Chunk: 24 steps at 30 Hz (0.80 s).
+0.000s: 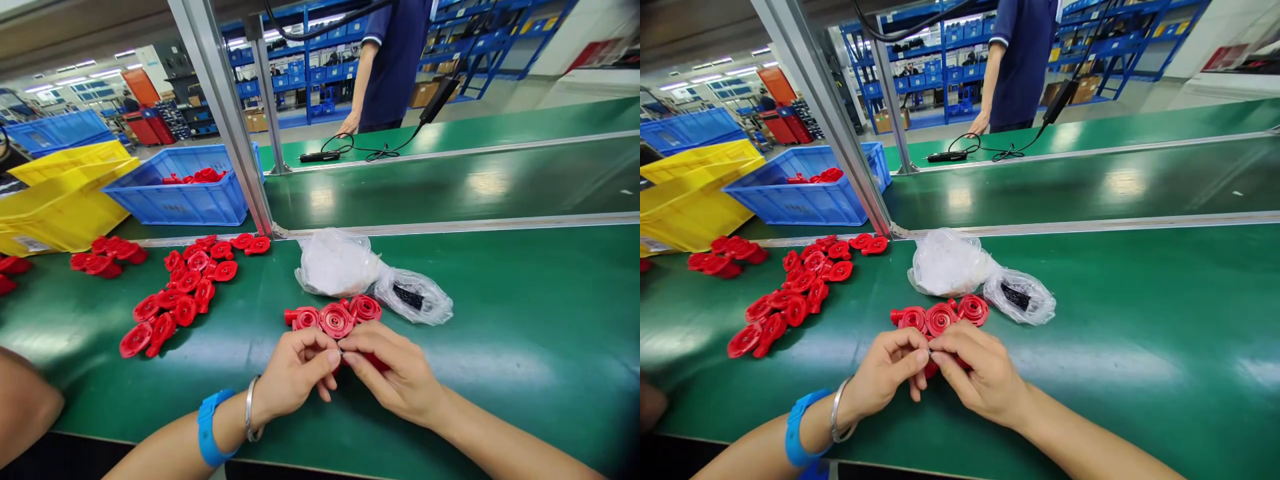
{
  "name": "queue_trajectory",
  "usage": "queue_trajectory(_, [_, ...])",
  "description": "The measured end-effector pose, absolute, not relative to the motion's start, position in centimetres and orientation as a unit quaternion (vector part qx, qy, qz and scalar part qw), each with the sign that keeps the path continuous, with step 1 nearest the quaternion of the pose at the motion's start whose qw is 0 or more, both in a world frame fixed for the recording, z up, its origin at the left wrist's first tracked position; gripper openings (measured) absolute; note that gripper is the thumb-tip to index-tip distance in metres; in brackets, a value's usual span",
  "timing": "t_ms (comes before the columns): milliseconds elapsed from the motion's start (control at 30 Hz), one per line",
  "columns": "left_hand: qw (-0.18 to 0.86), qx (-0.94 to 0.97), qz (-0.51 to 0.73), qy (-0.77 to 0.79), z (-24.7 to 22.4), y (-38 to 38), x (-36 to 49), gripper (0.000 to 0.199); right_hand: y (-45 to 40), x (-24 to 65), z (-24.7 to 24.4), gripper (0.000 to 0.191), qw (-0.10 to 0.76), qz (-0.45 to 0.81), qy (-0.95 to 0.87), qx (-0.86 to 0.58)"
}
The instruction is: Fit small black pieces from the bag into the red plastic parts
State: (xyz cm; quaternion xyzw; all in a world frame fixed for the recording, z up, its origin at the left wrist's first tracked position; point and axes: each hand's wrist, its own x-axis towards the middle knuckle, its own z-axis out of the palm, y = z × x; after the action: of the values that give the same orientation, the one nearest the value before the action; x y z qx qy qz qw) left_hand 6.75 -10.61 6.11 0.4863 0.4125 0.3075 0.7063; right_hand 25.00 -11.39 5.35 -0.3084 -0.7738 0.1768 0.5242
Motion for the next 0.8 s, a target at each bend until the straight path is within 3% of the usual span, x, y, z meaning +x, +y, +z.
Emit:
queue_trajectory(300, [0.689, 0.507, 0.309, 0.416, 6.29, -10.70, 6.70, 0.045, -11.42, 24.94, 5.25, 0.016, 0.529, 0.136, -0.778, -0.311])
queue_trajectory(700, [0.643, 0.549, 0.333, 0.416, 5.76, -11.45, 6.72, 0.033, -11.52, 25.17, 4.84, 0.013, 0.460, 0.013, -0.835, -0.301])
queue_trajectory(800, [0.634, 0.568, 0.323, 0.413, 5.82, -11.58, 6.74, 0.032, -11.46, 25.39, 5.00, 0.014, 0.453, 0.048, -0.842, -0.289])
